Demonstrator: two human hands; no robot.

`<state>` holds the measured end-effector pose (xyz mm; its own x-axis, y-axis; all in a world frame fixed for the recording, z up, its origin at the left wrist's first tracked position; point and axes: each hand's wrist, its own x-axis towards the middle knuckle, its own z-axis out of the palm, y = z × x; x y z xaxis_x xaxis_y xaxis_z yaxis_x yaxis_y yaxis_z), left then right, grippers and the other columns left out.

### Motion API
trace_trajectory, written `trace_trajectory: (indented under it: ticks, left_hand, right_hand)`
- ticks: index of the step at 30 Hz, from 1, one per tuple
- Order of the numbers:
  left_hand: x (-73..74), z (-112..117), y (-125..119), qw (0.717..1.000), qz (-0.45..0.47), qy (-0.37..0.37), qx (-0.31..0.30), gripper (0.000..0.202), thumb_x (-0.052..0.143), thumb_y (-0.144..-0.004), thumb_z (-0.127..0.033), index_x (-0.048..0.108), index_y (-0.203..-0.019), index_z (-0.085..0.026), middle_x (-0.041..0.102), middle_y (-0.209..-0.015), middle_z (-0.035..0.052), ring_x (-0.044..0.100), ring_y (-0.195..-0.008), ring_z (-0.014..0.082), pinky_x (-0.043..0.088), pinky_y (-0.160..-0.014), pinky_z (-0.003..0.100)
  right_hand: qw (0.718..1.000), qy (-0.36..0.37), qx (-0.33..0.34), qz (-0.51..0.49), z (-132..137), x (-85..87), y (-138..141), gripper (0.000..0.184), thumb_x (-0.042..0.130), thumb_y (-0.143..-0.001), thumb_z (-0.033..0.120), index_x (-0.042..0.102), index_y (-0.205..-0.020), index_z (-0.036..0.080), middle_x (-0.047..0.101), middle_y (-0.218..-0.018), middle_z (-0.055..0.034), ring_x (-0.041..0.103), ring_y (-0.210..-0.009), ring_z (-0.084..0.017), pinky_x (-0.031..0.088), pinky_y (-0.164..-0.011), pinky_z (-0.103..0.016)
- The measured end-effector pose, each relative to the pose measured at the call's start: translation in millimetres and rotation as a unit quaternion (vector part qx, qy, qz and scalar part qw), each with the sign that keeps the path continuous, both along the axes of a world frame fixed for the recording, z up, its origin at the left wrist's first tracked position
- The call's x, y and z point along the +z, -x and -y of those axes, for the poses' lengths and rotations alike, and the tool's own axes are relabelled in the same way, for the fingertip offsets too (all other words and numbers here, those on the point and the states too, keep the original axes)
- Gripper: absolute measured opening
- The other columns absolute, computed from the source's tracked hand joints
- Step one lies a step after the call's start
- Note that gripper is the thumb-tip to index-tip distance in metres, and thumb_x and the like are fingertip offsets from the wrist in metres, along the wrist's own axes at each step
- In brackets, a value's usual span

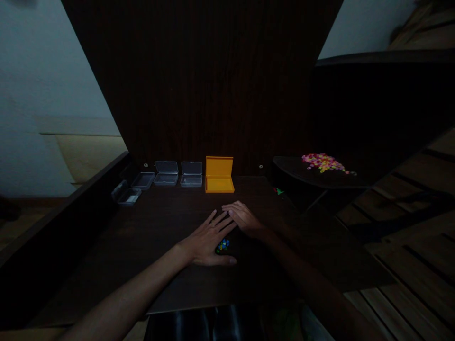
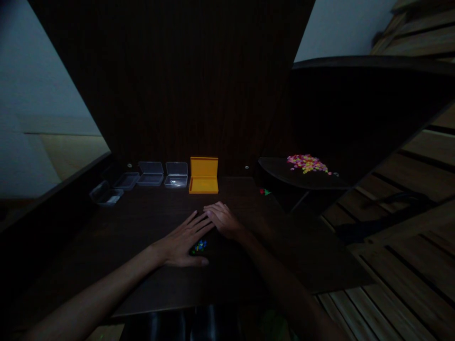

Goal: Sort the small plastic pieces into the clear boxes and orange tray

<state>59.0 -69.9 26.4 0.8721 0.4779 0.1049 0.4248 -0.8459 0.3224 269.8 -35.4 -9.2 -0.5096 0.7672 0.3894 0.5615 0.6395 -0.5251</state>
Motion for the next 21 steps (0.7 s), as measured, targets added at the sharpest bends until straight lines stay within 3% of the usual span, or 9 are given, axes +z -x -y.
trace_trajectory:
  ticks: [3,6,7,9,12,15,18,21]
  left_hand:
    - [5.3,-4.1,5.2,0.999,0.039,0.0,0.0,0.087,0.054,-0.082,-0.064,0.027,-0.149,-0.016,0.027,-0.156,0.0158,0.024,-0.145,0.0311,0.014,-0.119,0.054]
    - [9.0,-13.1,16.4,0.99,0.134,-0.011,0.033,0.047,0.044,-0.095,-0.046,0.05,-0.133,-0.018,0.047,-0.144,0.0114,0.041,-0.135,0.0248,0.029,-0.116,0.046]
    - [9.2,-17.4,21.2,0.984,0.17,-0.015,0.057,0.038,0.038,-0.098,-0.04,0.058,-0.12,-0.018,0.056,-0.133,0.0109,0.049,-0.126,0.023,0.037,-0.11,0.042]
    - [7.7,-27.4,31.3,0.967,0.218,-0.036,0.124,0.039,0.03,-0.1,-0.035,0.063,-0.094,-0.016,0.066,-0.102,0.0096,0.059,-0.099,0.02,0.047,-0.094,0.037]
    - [2.2,-43.0,45.6,0.955,0.212,-0.066,0.196,0.048,0.026,-0.1,-0.037,0.054,-0.066,-0.018,0.056,-0.066,0.0031,0.054,-0.068,0.0159,0.048,-0.077,0.033]
    - [-4.3,-54.8,55.1,0.959,0.171,-0.045,0.222,0.044,0.029,-0.1,-0.037,0.055,-0.07,-0.019,0.055,-0.062,0.0009,0.055,-0.062,0.015,0.048,-0.074,0.03]
    - [-12.1,-63.4,58.8,0.963,0.141,-0.007,0.229,0.031,0.033,-0.098,-0.032,0.059,-0.088,-0.019,0.062,-0.071,0.0024,0.061,-0.065,0.0162,0.048,-0.068,0.028]
    - [-20.8,-70.9,56.9,0.962,0.163,-0.013,0.22,0.029,0.037,-0.092,-0.016,0.055,-0.114,-0.017,0.066,-0.096,0.0078,0.065,-0.088,0.0196,0.052,-0.079,0.031]
  right_hand:
    - [1.0,0.009,0.0,-0.025,-1.1,0.8,-0.7,0.055,0.017,-0.102,0.045,0.063,-0.116,0.018,0.067,-0.118,-0.0102,0.055,-0.111,-0.022,0.04,-0.102,-0.043]
    - [0.998,0.029,-0.012,-0.053,-3.0,1.7,-2.3,0.056,0.017,-0.102,0.046,0.064,-0.114,0.019,0.068,-0.114,-0.0094,0.056,-0.109,-0.021,0.042,-0.101,-0.041]
    - [0.997,0.036,-0.02,-0.061,-3.6,1.9,-2.9,0.056,0.017,-0.102,0.046,0.065,-0.113,0.019,0.068,-0.113,-0.0091,0.056,-0.109,-0.021,0.042,-0.1,-0.041]
    - [0.996,0.044,-0.037,-0.075,-4.5,2.5,-3.8,0.055,0.019,-0.102,0.047,0.066,-0.111,0.02,0.068,-0.111,-0.0088,0.057,-0.11,-0.021,0.042,-0.1,-0.041]
    - [0.995,0.036,-0.047,-0.081,-4.6,4.3,-3.4,0.051,0.022,-0.102,0.046,0.066,-0.109,0.021,0.067,-0.112,-0.0086,0.056,-0.11,-0.022,0.04,-0.101,-0.042]
    - [0.996,0.006,-0.046,-0.071,-4.1,7.3,-1.2,0.047,0.024,-0.102,0.043,0.065,-0.104,0.02,0.066,-0.108,-0.0088,0.056,-0.106,-0.022,0.039,-0.101,-0.042]
    - [0.996,-0.035,-0.06,-0.062,-6.7,9.8,1.4,0.044,0.027,-0.102,0.039,0.066,-0.098,0.02,0.065,-0.096,-0.0077,0.057,-0.095,-0.022,0.038,-0.098,-0.043]
    - [0.992,-0.078,-0.084,-0.06,-16.3,9.4,3.2,0.039,0.031,-0.101,0.038,0.066,-0.095,0.021,0.062,-0.092,-0.0069,0.055,-0.092,-0.022,0.039,-0.097,-0.043]
